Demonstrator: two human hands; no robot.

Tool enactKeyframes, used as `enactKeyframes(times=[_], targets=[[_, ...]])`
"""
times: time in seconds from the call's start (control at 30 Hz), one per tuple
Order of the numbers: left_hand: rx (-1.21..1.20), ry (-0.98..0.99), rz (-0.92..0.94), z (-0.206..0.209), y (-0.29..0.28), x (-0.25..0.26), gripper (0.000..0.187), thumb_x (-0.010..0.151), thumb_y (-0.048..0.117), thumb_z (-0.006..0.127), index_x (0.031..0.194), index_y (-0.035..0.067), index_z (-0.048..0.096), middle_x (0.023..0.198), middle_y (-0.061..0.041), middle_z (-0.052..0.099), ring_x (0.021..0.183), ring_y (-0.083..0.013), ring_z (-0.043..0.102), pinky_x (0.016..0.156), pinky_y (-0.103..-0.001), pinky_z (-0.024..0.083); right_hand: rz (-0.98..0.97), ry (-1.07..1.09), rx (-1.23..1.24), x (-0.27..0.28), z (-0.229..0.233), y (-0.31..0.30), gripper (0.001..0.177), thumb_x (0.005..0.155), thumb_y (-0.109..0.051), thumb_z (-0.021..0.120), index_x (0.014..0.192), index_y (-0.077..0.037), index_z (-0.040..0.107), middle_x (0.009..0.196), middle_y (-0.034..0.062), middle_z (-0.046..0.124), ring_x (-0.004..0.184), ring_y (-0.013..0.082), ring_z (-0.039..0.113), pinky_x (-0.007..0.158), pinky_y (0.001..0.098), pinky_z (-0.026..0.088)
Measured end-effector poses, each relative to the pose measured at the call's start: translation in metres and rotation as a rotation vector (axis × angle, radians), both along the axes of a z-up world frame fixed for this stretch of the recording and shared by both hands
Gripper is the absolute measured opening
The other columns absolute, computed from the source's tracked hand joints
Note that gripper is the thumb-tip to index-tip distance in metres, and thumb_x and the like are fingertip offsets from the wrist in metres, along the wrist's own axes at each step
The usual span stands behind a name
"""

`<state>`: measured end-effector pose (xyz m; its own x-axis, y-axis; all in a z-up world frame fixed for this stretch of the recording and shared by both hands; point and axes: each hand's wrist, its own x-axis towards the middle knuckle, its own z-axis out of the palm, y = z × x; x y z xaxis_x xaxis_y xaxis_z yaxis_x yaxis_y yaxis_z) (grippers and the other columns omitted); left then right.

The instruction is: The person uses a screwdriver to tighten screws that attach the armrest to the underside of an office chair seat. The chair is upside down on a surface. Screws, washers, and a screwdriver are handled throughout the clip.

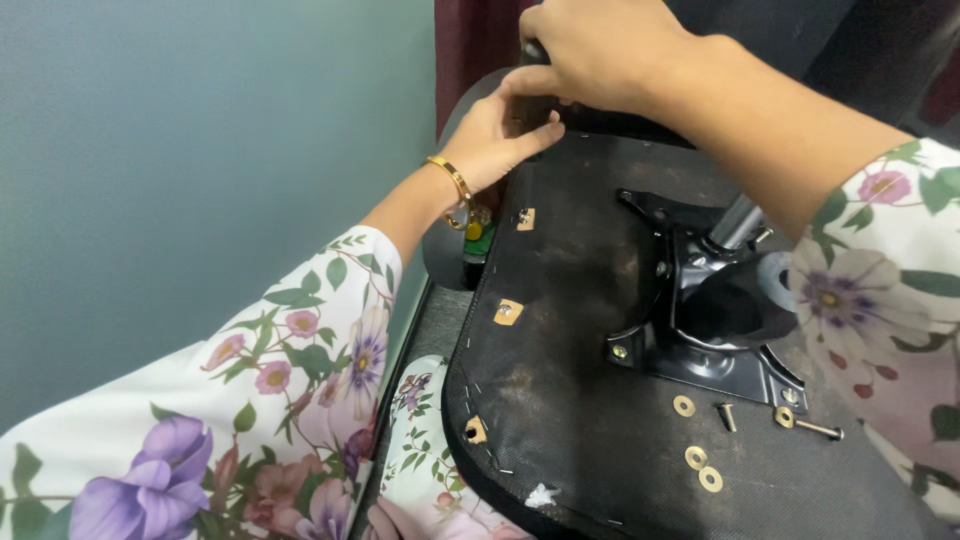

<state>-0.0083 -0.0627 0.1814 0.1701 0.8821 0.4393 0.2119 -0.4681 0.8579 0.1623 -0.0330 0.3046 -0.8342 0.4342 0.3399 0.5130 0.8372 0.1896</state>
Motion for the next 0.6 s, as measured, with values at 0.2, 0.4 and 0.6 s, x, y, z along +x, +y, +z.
enactKeyframes(times=[0.2,0.4,0.6], targets=[[-0.156,0.091,0.129,0.001,0.003,0.009,0.06,0.096,0.045,0.065,0.136,0.004,0.05,0.117,-0.006,0.071,0.111,-0.0157,0.069,0.103,-0.033,0.051,-0.029,0.047,0.429,-0.014,-0.024,0.02,0.053,0.102,-0.053,0.071,0.081,-0.005,0.077,0.069,0.0111,0.071,0.061,0.0256,0.069,0.058,0.0378,0.056],[-0.117,0.059,0.053,-0.002,0.011,0.01,0.046,0.098,0.036,0.066,0.13,0.004,0.056,0.11,-0.006,0.073,0.108,-0.0157,0.068,0.099,-0.032,0.052,0.038,0.086,0.231,-0.006,-0.016,0.012,0.047,0.099,-0.048,0.07,0.096,-0.001,0.075,0.085,0.0173,0.073,0.081,0.0346,0.071,0.07,0.0469,0.056],[-0.125,0.047,0.05,-0.003,0.012,0.008,0.043,0.098,0.032,0.067,0.128,0.004,0.056,0.112,-0.006,0.074,0.11,-0.0151,0.07,0.098,-0.032,0.053,0.187,0.0,-0.078,0.017,0.006,-0.003,0.04,0.102,-0.03,0.062,0.129,0.0,0.061,0.108,0.0214,0.072,0.099,0.0398,0.069,0.083,0.0488,0.053]])
